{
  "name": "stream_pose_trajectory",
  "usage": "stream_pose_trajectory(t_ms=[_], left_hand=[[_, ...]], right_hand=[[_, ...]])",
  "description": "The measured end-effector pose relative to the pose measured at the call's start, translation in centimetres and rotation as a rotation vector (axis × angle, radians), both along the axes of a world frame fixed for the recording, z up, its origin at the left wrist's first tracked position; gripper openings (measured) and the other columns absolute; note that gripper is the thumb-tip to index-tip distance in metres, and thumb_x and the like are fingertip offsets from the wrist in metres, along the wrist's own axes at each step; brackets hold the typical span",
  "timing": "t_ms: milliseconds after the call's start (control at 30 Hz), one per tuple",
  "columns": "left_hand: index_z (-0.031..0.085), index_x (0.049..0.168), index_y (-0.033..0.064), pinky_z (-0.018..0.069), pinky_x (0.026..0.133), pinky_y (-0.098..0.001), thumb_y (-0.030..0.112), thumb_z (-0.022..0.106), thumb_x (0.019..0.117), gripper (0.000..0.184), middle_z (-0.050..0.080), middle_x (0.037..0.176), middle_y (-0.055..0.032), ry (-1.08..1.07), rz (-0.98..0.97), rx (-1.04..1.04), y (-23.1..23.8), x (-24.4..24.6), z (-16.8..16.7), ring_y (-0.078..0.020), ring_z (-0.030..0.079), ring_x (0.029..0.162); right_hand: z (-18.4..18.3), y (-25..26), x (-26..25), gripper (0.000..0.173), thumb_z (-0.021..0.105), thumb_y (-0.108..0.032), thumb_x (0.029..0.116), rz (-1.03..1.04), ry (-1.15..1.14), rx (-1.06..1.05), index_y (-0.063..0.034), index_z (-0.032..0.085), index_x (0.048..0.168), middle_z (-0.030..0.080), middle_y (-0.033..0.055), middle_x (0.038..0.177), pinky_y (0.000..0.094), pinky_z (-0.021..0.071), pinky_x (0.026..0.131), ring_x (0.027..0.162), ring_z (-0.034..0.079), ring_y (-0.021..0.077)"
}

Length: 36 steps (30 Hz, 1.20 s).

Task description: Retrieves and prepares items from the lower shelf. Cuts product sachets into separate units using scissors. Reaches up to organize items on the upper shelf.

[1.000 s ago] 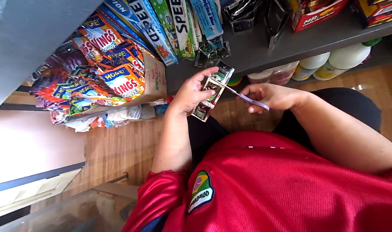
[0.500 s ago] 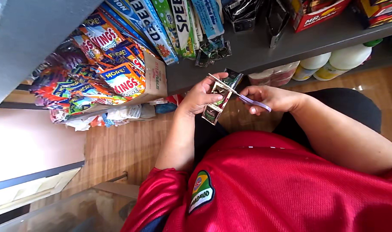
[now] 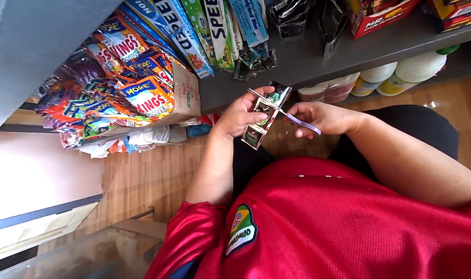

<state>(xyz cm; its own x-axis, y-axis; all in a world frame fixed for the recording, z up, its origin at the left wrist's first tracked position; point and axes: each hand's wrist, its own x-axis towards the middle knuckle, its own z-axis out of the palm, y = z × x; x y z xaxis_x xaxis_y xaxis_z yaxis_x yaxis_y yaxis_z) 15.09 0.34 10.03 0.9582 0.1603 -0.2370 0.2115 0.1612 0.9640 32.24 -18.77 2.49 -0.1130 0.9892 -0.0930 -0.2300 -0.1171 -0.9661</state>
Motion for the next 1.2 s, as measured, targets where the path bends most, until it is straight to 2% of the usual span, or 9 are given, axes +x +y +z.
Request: stream_pose_trajectory(t_ms=[167, 367, 500, 633, 733, 867, 967, 1067, 1200], left_hand=[[0.049, 0.140, 0.0007, 0.0577, 0.091, -0.0289, -0.004, 0.068, 0.0779, 0.065, 0.069, 0.118, -0.0024, 0.062, -0.011, 0.045, -0.7, 0.0, -0.3, -0.0095, 0.068, 0.102], [0.043, 0.146, -0.0020, 0.0569, 0.093, -0.0284, -0.006, 0.066, 0.0797, 0.071, 0.067, 0.124, -0.0044, 0.052, -0.039, 0.044, -0.2, 0.2, -0.6, -0.0094, 0.068, 0.105], [0.040, 0.150, 0.0013, 0.0570, 0.087, -0.0280, -0.007, 0.061, 0.0838, 0.070, 0.061, 0.134, -0.0075, 0.067, 0.116, 0.211, 2.2, 1.1, -0.4, -0.0094, 0.066, 0.104], [0.043, 0.151, 0.0042, 0.0509, 0.099, -0.0358, -0.008, 0.057, 0.0887, 0.065, 0.049, 0.149, -0.0164, 0.186, 0.324, 0.463, 6.3, 2.9, -0.8, -0.0193, 0.057, 0.124], [0.045, 0.151, 0.0054, 0.0509, 0.100, -0.0378, -0.009, 0.057, 0.0884, 0.065, 0.048, 0.148, -0.0167, 0.261, 0.349, 0.564, 8.3, 4.1, -0.8, -0.0217, 0.056, 0.125], [0.046, 0.152, 0.0112, 0.0462, 0.106, -0.0455, -0.006, 0.061, 0.0868, 0.069, 0.046, 0.153, -0.0149, 0.369, 0.332, 0.718, 9.2, 4.6, -0.2, -0.0252, 0.049, 0.136], [0.042, 0.155, 0.0157, 0.0467, 0.105, -0.0472, -0.003, 0.062, 0.0842, 0.076, 0.046, 0.153, -0.0143, 0.404, 0.412, 0.787, 8.9, 3.9, -0.1, -0.0264, 0.048, 0.137], [0.041, 0.155, 0.0124, 0.0485, 0.102, -0.0431, -0.002, 0.065, 0.0848, 0.076, 0.048, 0.150, -0.0154, 0.305, 0.478, 0.740, 6.5, 3.0, 0.0, -0.0249, 0.051, 0.132], [0.042, 0.153, 0.0078, 0.0493, 0.104, -0.0381, -0.002, 0.067, 0.0858, 0.073, 0.050, 0.149, -0.0142, 0.157, 0.430, 0.674, 0.7, 3.2, -0.4, -0.0205, 0.052, 0.133]], right_hand=[[-0.1, 0.1, -0.3, 0.040, 0.073, -0.009, 0.0840, 0.008, -0.004, 0.007, -0.0068, 0.056, 0.120, 0.065, -0.0039, 0.078, 0.0160, 0.0495, 0.058, 0.063, 0.059, 0.0010], [0.2, 0.4, -0.6, 0.034, 0.071, 0.004, 0.0856, -0.034, 0.033, -0.031, -0.0043, 0.059, 0.117, 0.064, -0.0016, 0.070, 0.0175, 0.0508, 0.050, 0.054, 0.059, 0.0038], [-0.3, 0.5, -0.4, 0.039, 0.069, 0.001, 0.0867, -0.174, 0.044, -0.019, -0.0029, 0.056, 0.123, 0.066, -0.0017, 0.073, 0.0194, 0.0541, 0.054, 0.057, 0.062, 0.0049], [-0.8, 1.0, -0.2, 0.037, 0.069, -0.005, 0.0879, -0.357, 0.067, 0.023, -0.0058, 0.055, 0.123, 0.066, -0.0037, 0.078, 0.0214, 0.0557, 0.057, 0.061, 0.063, 0.0049], [-0.7, 1.1, 0.0, 0.037, 0.068, -0.004, 0.0894, -0.402, 0.070, -0.001, -0.0052, 0.054, 0.124, 0.066, -0.0021, 0.079, 0.0221, 0.0560, 0.058, 0.062, 0.063, 0.0060], [-0.9, 1.3, 0.0, 0.039, 0.069, -0.005, 0.0883, -0.387, 0.071, 0.006, -0.0048, 0.054, 0.124, 0.066, -0.0027, 0.078, 0.0218, 0.0556, 0.057, 0.061, 0.063, 0.0056], [-0.7, 1.3, -0.2, 0.040, 0.070, -0.002, 0.0883, -0.393, 0.052, -0.010, -0.0046, 0.054, 0.125, 0.066, -0.0015, 0.079, 0.0217, 0.0553, 0.058, 0.061, 0.062, 0.0061], [-0.8, 1.5, -0.6, 0.045, 0.072, -0.004, 0.0890, -0.431, -0.029, -0.007, -0.0017, 0.053, 0.129, 0.067, 0.0010, 0.082, 0.0227, 0.0563, 0.062, 0.065, 0.063, 0.0061], [-1.8, 2.1, -1.4, 0.054, 0.073, -0.010, 0.0882, -0.472, -0.035, 0.038, -0.0003, 0.048, 0.135, 0.072, 0.0044, 0.097, 0.0262, 0.0592, 0.077, 0.082, 0.070, 0.0081]])
